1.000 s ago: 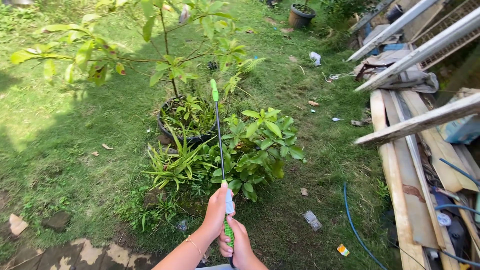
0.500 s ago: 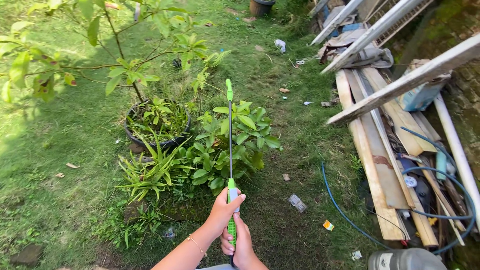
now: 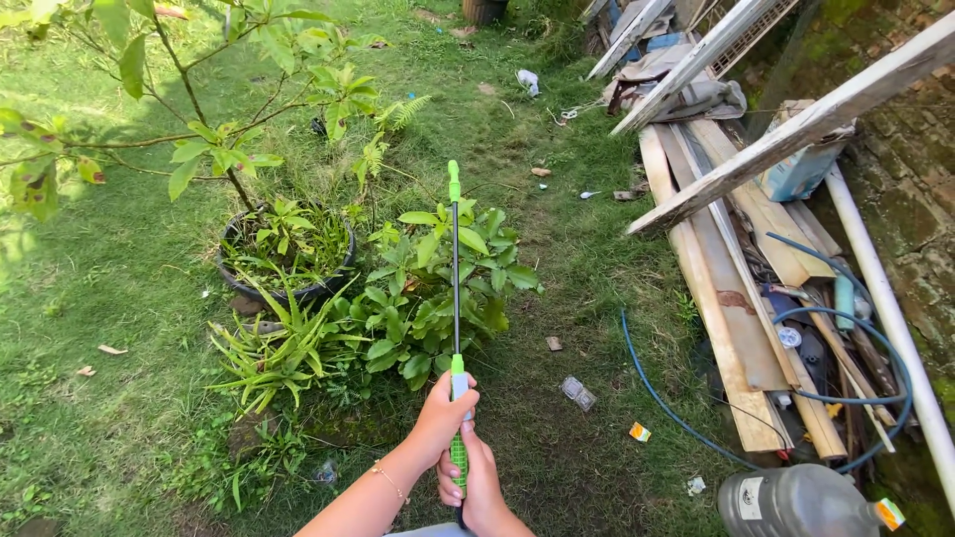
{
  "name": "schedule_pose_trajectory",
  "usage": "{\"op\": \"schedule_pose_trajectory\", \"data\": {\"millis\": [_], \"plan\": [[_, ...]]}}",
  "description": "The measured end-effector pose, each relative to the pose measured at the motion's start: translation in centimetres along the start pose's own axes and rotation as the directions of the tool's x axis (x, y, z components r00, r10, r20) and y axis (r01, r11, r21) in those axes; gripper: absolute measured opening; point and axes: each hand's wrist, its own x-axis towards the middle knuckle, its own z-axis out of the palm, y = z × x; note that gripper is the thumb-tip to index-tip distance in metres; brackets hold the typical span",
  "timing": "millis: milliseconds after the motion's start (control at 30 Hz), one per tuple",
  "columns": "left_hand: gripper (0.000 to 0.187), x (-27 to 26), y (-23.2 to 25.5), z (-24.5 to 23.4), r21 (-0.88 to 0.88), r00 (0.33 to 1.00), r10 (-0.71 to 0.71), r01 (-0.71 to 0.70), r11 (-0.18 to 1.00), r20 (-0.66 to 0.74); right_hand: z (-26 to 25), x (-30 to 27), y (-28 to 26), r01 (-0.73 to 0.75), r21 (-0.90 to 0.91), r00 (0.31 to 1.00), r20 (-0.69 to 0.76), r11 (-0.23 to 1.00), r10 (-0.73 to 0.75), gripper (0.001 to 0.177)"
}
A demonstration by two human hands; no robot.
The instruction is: The person uses a green and black handheld spray wand to water a small potted tree and surrounding ground cover plants in a backyard. The person holds the wand with both hands and directs a fine mist onto the foliage and soil throughout the clip.
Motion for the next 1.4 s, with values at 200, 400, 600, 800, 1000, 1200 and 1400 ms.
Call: {"op": "schedule_pose_trajectory", "data": {"millis": [200, 400, 600, 800, 1000, 1200, 1400], "plan": [[0.023, 0.1, 0.1, -0.8, -0.009, 0.999, -0.001, 0.000, 1.000, -0.045, -0.1, 0.8, 0.7, -0.018, 0.006, 0.999, 0.026, 1.000, 0.018, 0.054], [0.023, 0.5, -1.1, -3.2, -0.063, 0.994, 0.053, -0.059, 0.996, -0.093, 1.2, 1.4, 1.1, -0.062, -0.038, 0.995, 0.082, 0.997, 0.065, 0.056], [0.024, -0.6, -1.1, -5.0, -0.050, 0.960, 0.102, -0.119, 0.992, -0.261, 2.1, 2.3, 1.7, -0.182, -0.093, 0.975, 0.112, 0.979, 0.192, 0.061], [0.027, -2.4, -0.6, -6.6, -0.113, 0.921, 0.133, -0.186, 0.976, -0.365, 3.2, 2.9, 2.6, -0.258, -0.142, 0.947, 0.160, 0.955, 0.280, 0.057], [0.025, -3.6, -0.4, -7.8, -0.114, 0.894, 0.133, -0.199, 0.973, -0.427, 4.3, 3.0, 3.2, -0.270, -0.222, 0.929, 0.196, 0.937, 0.314, 0.052], [0.024, -4.3, -0.8, -8.9, -0.089, 0.870, 0.137, -0.203, 0.975, -0.474, 4.9, 2.9, 3.9, -0.286, -0.233, 0.923, 0.194, 0.930, 0.333, 0.051], [0.016, -5.4, 0.3, -8.3, -0.051, 0.870, 0.121, -0.165, 0.985, -0.478, 5.2, 2.5, 3.9, -0.271, -0.246, 0.939, 0.144, 0.931, 0.312, 0.051]]}}
